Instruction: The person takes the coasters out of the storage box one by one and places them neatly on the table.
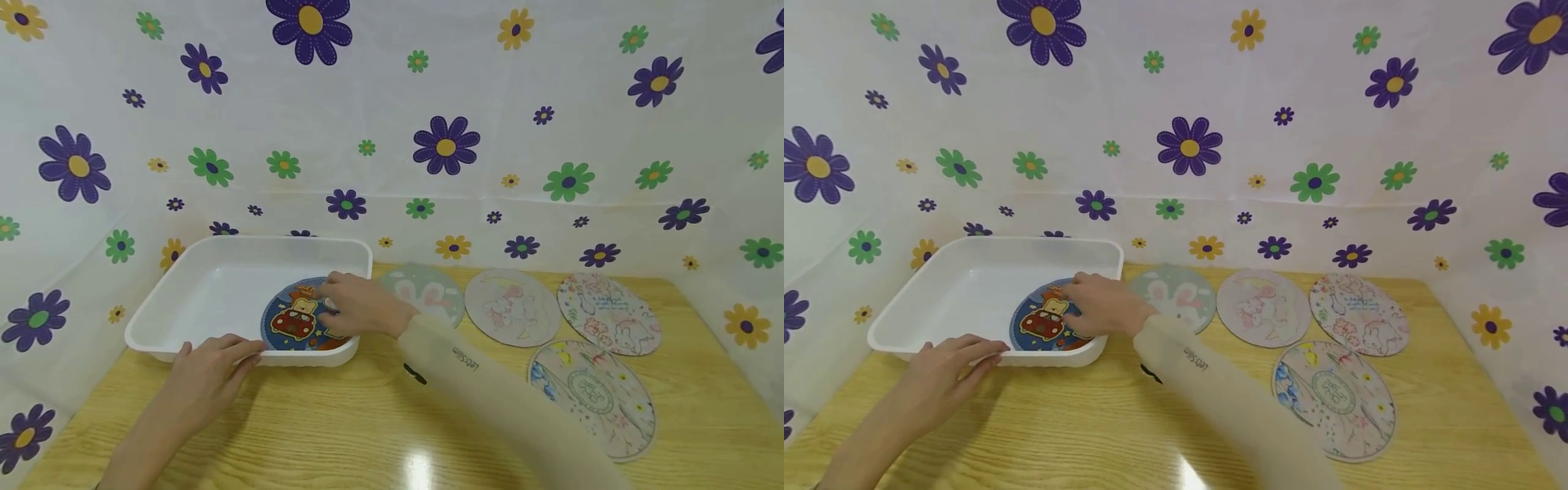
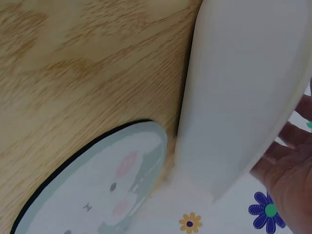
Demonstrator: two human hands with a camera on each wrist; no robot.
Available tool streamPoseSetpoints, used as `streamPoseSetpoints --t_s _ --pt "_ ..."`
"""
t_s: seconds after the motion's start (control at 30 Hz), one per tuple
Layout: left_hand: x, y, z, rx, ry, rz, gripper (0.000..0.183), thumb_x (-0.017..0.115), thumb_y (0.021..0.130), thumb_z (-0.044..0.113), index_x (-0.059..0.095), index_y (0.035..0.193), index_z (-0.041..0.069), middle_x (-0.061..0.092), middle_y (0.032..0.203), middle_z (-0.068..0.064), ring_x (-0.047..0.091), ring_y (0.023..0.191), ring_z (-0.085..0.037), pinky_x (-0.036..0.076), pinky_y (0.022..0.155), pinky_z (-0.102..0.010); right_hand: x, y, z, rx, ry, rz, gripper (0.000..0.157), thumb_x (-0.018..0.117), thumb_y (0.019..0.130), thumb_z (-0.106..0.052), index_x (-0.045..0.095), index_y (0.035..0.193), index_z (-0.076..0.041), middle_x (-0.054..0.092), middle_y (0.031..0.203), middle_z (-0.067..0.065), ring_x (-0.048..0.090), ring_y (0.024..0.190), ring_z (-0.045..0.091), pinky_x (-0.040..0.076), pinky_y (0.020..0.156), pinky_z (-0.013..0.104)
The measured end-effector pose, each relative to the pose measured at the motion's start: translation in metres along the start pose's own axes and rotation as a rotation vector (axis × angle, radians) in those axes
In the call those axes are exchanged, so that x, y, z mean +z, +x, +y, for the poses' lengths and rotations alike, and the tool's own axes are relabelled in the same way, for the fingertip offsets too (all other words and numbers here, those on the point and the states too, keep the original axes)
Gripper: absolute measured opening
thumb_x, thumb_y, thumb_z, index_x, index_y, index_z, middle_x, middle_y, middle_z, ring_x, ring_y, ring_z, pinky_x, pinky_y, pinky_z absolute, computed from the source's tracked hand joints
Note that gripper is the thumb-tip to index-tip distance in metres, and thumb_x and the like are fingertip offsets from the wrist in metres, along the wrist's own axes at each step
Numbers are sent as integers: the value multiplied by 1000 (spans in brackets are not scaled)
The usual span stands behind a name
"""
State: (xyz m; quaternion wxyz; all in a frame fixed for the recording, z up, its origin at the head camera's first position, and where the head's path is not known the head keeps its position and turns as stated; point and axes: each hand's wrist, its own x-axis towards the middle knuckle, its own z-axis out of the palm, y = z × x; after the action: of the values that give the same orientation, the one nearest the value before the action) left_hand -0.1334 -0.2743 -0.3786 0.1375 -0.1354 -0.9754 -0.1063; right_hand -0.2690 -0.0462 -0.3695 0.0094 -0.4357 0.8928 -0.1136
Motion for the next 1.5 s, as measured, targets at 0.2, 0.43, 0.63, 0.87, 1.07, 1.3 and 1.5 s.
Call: streamPoseSetpoints --t_s 0.2,0.43,0.63,0.87,1.07,1.3,1.5 --pt "-4 -1 -1 -4 11 -2 19 66 88 17 71 107 18 71 97 -2 65 95 -34 31 82 -81 11 20 -11 151 -121 -136 55 43 94 -57 50 136 -23 56 123 3 60 99 16 53 87 34" --pt "-2 -1 -1 6 1 -11 19 66 88 18 71 107 20 71 97 -1 65 95 -33 32 81 -81 22 32 -17 265 -317 -158 53 34 95 -62 59 123 -24 53 121 6 62 89 18 54 79 39" --pt "1 -1 3 -7 -16 -28 19 67 88 18 72 106 20 71 96 1 65 95 -31 31 81 -81 33 32 -16 312 -456 -178 62 25 96 -62 50 137 -23 39 146 13 64 105 23 52 92 44" --pt "2 0 4 4 -12 -13 19 67 87 17 72 105 19 71 96 0 66 94 -32 32 81 -81 41 35 -18 377 -434 -179 63 26 96 -63 42 143 -25 38 147 13 66 102 26 50 95 48" --pt "0 0 4 -5 -7 -9 18 67 87 18 72 105 18 71 95 -1 65 94 -32 32 82 -81 39 39 -18 414 -340 -74 56 32 96 -60 56 125 -19 49 123 11 65 69 23 56 77 45" --pt "-1 3 4 -4 5 -12 19 67 88 18 72 106 18 71 96 -1 65 95 -32 31 82 -81 39 44 -15 473 -250 37 49 36 96 -56 55 118 -18 51 108 11 62 79 28 53 76 43" --pt "-2 4 3 -9 5 -10 18 67 87 17 72 105 18 72 95 -2 66 93 -33 30 82 -81 38 47 -14 467 -261 129 44 43 94 -51 54 120 -17 55 106 11 56 92 25 55 73 41"
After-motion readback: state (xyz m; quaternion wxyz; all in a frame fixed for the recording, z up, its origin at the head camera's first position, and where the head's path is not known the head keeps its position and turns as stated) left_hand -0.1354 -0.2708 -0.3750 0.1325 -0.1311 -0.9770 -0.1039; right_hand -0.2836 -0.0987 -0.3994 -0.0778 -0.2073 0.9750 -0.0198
